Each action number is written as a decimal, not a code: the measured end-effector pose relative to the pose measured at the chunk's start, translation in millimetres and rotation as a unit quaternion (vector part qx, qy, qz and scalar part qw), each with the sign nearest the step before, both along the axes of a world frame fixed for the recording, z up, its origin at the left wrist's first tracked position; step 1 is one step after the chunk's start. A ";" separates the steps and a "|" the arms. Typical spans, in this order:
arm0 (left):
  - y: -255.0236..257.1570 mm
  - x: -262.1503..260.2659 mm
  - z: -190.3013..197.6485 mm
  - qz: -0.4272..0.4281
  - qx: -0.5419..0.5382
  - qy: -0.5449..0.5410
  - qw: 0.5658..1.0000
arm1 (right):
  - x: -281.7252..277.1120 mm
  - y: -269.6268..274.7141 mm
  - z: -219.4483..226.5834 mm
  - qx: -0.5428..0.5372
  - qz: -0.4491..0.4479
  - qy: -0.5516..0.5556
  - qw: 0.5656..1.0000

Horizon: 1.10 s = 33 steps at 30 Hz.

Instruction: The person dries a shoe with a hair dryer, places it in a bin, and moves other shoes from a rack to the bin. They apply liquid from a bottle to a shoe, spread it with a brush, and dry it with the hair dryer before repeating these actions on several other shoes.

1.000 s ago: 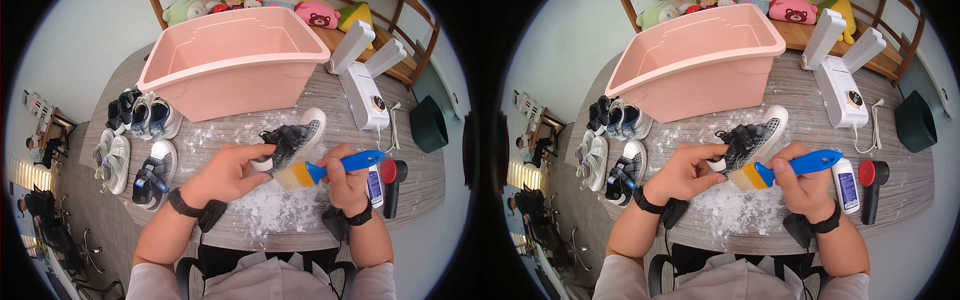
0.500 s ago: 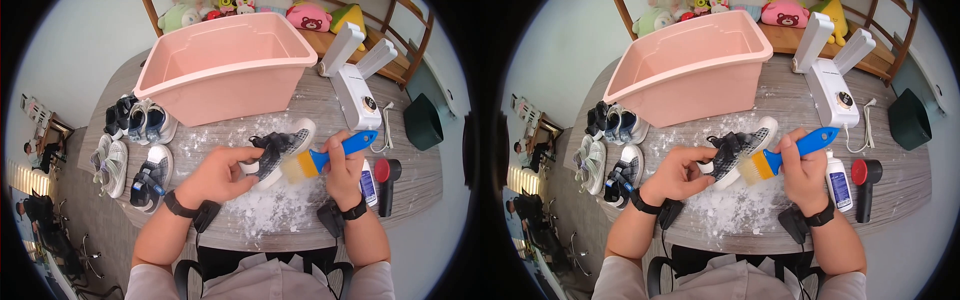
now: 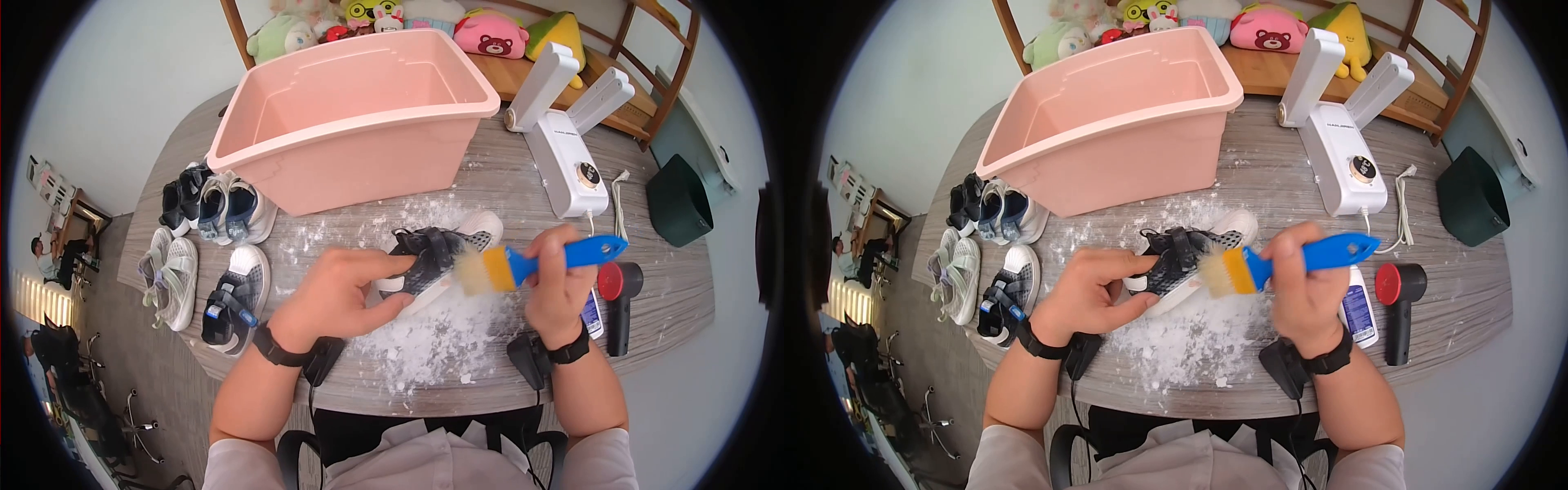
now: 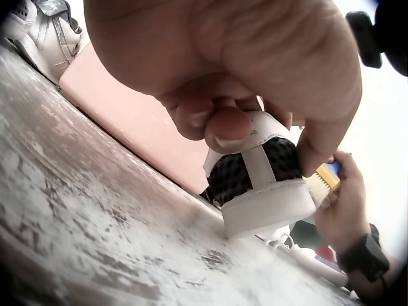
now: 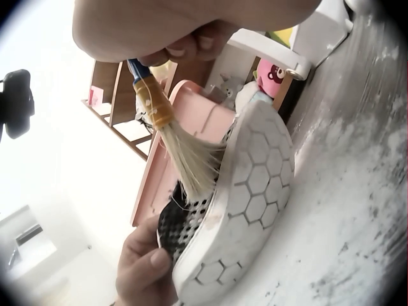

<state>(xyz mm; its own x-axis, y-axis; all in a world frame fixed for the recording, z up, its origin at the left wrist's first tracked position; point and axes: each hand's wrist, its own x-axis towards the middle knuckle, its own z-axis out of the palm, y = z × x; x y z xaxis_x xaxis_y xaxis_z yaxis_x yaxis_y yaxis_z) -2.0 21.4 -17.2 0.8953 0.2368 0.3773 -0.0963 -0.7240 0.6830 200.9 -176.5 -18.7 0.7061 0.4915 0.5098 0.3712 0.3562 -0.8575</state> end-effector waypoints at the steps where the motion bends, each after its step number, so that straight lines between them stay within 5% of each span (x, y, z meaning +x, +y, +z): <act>1: -0.1 0.6 0.2 0.005 0.001 -0.006 1.000 | -0.5 -1.3 -0.4 -0.015 0.030 -0.049 0.998; 8: -3.6 2.0 2.5 0.048 -0.052 0.036 0.997 | -4.4 -1.1 -8.8 -0.111 0.167 -0.098 0.975; 11: -2.3 0.8 1.2 0.033 -0.027 0.016 0.999 | 2.4 5.8 -8.0 -0.044 -0.002 -0.052 0.998; 14: -1.1 1.3 -0.7 0.035 -0.027 0.021 0.999 | 9.1 -1.1 -4.6 -0.021 -0.012 -0.053 0.998; 18: -2.8 1.5 0.1 0.026 -0.012 0.016 0.999 | 1.7 -3.3 -5.5 -0.087 0.102 -0.133 0.982; 20: -3.1 2.3 1.7 0.027 -0.006 0.021 0.999 | 5.1 -0.5 -4.9 -0.097 0.080 -0.153 0.980; 23: -1.5 1.1 -0.7 0.027 0.016 0.002 1.000 | 14.4 3.0 2.4 0.024 -0.078 -0.050 0.995; 29: 0.5 1.5 -1.9 0.020 0.114 -0.055 0.992 | 12.7 -0.7 16.9 -0.051 0.002 0.003 0.999; 33: 0.5 2.1 -4.4 0.001 0.147 -0.051 0.988 | 20.3 5.3 2.0 -0.129 -0.029 -0.109 0.985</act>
<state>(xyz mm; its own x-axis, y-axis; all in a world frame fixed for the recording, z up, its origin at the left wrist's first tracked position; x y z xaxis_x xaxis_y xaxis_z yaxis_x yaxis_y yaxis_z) 0.0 21.8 -21.6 0.8492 0.1050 0.5175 -0.1524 -0.8896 0.4306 221.2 -171.2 -16.7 0.6247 0.5870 0.5149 0.5692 0.1092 -0.8149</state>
